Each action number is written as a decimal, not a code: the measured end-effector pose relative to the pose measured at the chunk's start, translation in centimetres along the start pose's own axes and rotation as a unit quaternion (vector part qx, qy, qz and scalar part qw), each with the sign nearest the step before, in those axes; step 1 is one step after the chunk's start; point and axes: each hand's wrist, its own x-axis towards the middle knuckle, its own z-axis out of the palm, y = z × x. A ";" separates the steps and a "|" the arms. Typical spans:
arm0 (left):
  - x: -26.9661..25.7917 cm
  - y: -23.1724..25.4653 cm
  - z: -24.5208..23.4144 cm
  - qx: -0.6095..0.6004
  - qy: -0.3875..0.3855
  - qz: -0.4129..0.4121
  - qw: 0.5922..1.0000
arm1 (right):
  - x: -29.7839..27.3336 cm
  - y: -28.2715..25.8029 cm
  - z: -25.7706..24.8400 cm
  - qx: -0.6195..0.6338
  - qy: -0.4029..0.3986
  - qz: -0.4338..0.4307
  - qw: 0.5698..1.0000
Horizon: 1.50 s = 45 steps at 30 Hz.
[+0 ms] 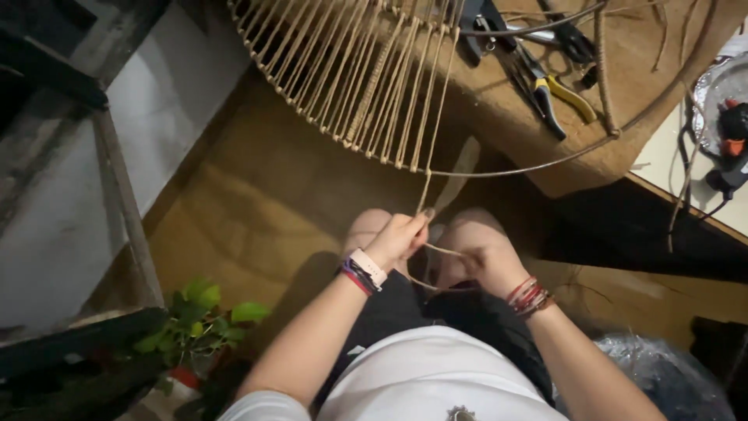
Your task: Weaving and securing wicker strands to a metal frame to construct a lampshade using scissors and manual dexterity
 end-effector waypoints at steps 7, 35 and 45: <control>-2.4 3.4 0.8 0.666 0.135 0.167 0.714 | -5.5 -9.2 -11.5 0.407 0.200 -0.231 0.861; -0.1 -1.2 -1.5 0.436 0.115 0.200 0.870 | -3.3 -7.3 -10.8 0.383 0.135 -0.191 0.894; 0.0 -2.1 -2.1 0.434 0.200 0.168 0.862 | -1.5 -5.3 -8.6 0.503 0.092 -0.217 0.832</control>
